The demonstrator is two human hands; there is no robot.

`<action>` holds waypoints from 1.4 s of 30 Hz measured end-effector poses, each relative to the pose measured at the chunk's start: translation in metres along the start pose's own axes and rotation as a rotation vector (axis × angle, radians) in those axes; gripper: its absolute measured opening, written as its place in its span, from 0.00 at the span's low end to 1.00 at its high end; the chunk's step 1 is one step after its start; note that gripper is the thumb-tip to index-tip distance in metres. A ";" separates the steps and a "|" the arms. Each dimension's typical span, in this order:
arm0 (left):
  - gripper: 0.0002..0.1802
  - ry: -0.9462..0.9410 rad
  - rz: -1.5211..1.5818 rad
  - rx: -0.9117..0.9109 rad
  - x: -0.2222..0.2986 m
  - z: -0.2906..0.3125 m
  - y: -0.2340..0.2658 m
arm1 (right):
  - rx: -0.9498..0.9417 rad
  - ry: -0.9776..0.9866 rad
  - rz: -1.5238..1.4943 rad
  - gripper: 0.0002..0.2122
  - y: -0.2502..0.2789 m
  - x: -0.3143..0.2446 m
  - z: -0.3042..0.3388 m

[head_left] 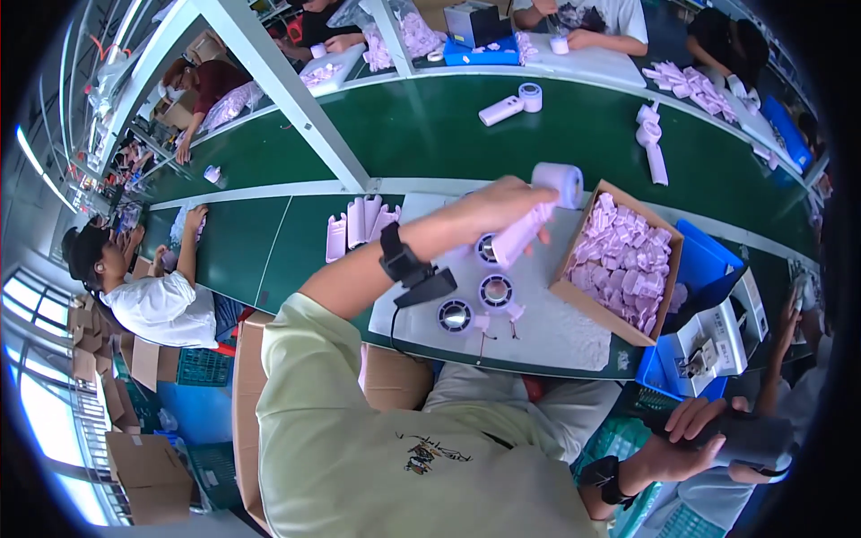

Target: The person picks up a fan head and a handle, fits them together, and inserts a small pink component from a box. They drive a screw with a power screwdriver and repeat the process before placing the finished fans into a bin.

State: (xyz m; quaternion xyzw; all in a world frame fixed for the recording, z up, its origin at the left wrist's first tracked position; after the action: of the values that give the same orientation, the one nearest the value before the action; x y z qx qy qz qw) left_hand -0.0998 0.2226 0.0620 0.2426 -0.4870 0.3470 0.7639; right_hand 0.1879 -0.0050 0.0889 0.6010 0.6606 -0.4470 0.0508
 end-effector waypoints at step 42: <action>0.17 -0.050 -0.295 0.641 -0.165 0.123 0.149 | -1.371 0.008 0.912 0.18 -0.155 0.169 0.030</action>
State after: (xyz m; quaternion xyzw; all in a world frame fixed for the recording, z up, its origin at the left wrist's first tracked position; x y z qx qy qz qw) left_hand -0.3316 0.1824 -0.0332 0.5463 -0.3317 0.3623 0.6784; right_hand -0.0027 0.1210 0.0512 0.6475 0.4782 0.1224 0.5806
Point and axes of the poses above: each hand's wrist, its own z-axis away from the middle knuckle, its own y-axis out of the back of the hand, x = y × z, the point moved 5 cm from there along -z, towards the middle knuckle, and after that the axes turned 10 degrees about -x, right-handed, at the moved point
